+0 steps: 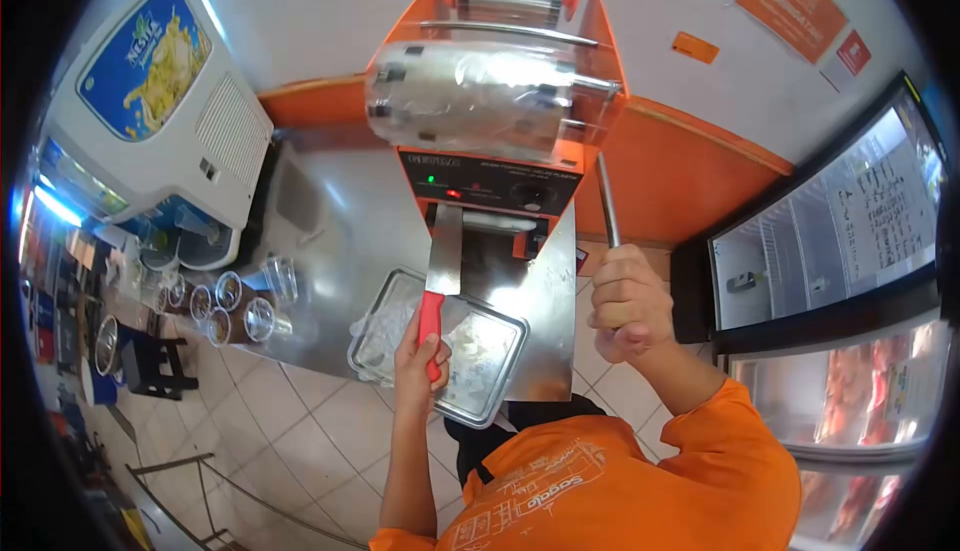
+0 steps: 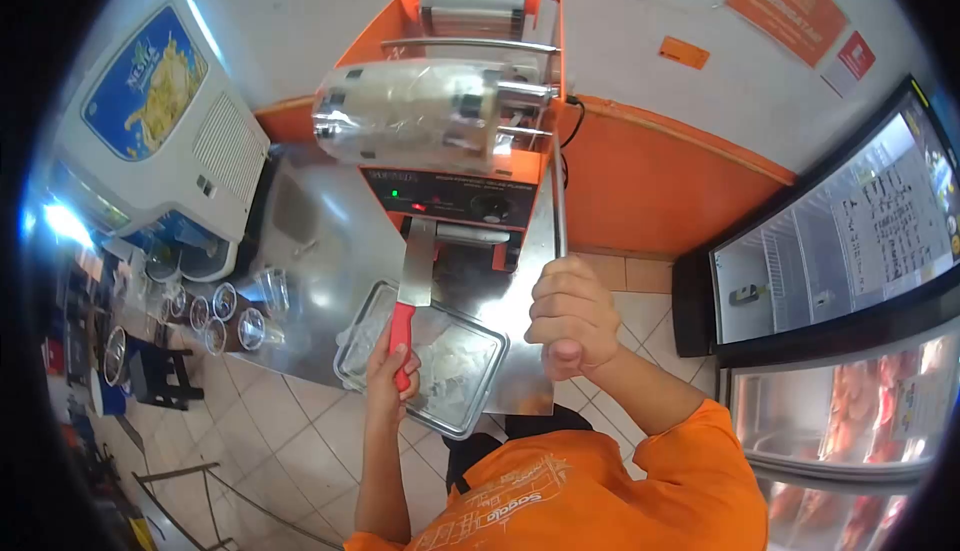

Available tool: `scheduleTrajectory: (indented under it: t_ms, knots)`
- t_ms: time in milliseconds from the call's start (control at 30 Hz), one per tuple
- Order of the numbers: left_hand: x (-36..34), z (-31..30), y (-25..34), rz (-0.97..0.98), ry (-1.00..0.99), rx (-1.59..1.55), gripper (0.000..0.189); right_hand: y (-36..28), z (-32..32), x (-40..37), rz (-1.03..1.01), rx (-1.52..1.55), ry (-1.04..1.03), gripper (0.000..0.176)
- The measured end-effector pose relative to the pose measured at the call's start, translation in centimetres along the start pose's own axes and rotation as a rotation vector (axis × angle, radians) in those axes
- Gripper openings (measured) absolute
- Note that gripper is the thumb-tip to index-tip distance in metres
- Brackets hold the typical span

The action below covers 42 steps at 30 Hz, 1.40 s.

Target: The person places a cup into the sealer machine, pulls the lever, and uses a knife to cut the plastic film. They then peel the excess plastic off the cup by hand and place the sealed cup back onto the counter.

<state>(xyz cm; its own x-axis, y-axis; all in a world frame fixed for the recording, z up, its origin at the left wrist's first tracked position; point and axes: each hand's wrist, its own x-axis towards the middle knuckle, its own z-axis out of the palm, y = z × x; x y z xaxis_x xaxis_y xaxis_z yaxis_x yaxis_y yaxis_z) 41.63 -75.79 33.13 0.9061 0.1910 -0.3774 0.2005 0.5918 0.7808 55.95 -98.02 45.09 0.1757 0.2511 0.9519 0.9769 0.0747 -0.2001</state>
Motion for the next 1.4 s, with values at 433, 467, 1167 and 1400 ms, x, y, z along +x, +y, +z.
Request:
scheduleTrajectory:
  t_ms: [433, 467, 1167, 1400]
  knots:
    - [0.5, -1.1, -1.1, 0.02, -0.014, 0.013, 0.056, 0.1, 0.1, 0.2, -0.044, 0.035, 0.055, 0.039]
    - [0.3, -0.9, -0.8, 0.02, -0.022, 0.031, 0.055, 0.1, 0.2, 0.1, -0.049, 0.04, 0.065, 0.038]
    - [0.8, -2.3, -0.4, 0.012, -0.13, -0.018, 0.048, 9.4, -3.5, 18.6, 0.371, -0.037, 0.328, 0.032]
    - [0.6, -2.4, -0.3, 0.004, -0.129, -0.052, 0.049, 9.6, -2.5, 11.8, 0.281, -0.345, 0.499, 0.033]
